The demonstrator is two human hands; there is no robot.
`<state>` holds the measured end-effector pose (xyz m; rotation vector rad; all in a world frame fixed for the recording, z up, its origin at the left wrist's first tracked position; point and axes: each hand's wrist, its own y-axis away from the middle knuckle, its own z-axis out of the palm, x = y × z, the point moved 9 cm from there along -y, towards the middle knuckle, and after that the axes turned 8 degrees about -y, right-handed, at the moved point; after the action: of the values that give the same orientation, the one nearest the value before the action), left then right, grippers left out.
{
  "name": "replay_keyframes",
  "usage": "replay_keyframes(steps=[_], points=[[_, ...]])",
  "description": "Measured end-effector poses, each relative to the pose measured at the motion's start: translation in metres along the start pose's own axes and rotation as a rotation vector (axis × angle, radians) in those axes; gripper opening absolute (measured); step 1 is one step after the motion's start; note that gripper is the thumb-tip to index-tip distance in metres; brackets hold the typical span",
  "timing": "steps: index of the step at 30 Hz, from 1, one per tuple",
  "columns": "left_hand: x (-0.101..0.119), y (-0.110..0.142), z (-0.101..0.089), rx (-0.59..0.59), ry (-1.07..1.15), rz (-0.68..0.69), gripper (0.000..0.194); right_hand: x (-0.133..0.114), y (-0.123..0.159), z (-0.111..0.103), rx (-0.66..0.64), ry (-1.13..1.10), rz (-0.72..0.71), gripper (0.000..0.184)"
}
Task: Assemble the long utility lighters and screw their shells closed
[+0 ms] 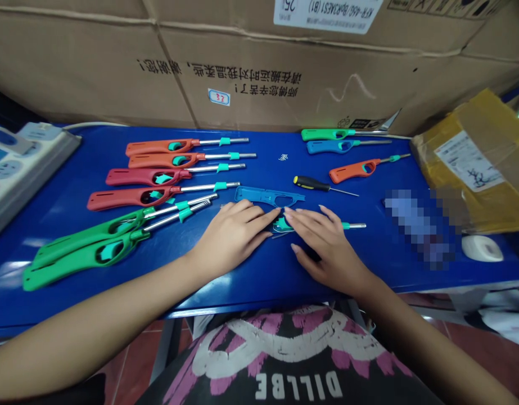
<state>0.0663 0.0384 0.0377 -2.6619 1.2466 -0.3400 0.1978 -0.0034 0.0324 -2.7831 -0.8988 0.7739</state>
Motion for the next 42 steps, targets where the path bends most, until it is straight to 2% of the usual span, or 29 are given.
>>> replay_keyframes(steps=[2,4,9,14,21,23,28,32,34,37,40,42], points=[[0.0,0.0,0.0,0.003,0.001,-0.002,0.04,0.005,0.002,-0.008,0.077,-0.022,0.045,0.054],[0.0,0.0,0.0,0.011,0.012,-0.002,0.04,0.006,0.004,-0.012,0.102,-0.043,0.06,0.05],[-0.001,0.001,-0.001,0.03,0.047,-0.009,0.039,-0.004,0.006,-0.003,0.004,-0.026,-0.024,0.05],[-0.002,0.0,0.0,0.017,0.048,-0.013,0.037,0.001,0.005,-0.002,-0.02,-0.076,0.005,0.052],[0.0,-0.001,-0.003,0.03,0.018,0.004,0.036,0.01,0.007,-0.023,0.201,-0.079,0.048,0.035],[-0.001,0.0,-0.003,0.032,0.017,0.003,0.036,0.008,0.007,-0.021,0.177,-0.041,0.038,0.034],[-0.002,0.0,-0.002,0.036,0.011,-0.003,0.035,0.004,0.004,-0.003,0.003,0.081,0.029,0.039],[-0.009,-0.002,-0.012,0.04,0.055,-0.011,0.045,0.007,0.004,-0.003,0.01,0.069,0.045,0.043],[-0.018,-0.002,-0.025,0.082,0.094,-0.048,0.045,0.009,0.005,-0.006,0.048,0.037,0.065,0.049],[-0.043,0.001,-0.046,0.153,0.071,-0.214,0.025,0.013,0.006,-0.012,0.099,-0.006,0.089,0.053],[-0.066,0.006,-0.049,0.085,0.016,-0.393,0.019,0.013,0.006,-0.014,0.121,-0.028,0.068,0.05],[-0.069,0.007,-0.043,0.014,-0.004,-0.411,0.02,0.01,0.006,-0.014,0.122,-0.039,0.035,0.045]])
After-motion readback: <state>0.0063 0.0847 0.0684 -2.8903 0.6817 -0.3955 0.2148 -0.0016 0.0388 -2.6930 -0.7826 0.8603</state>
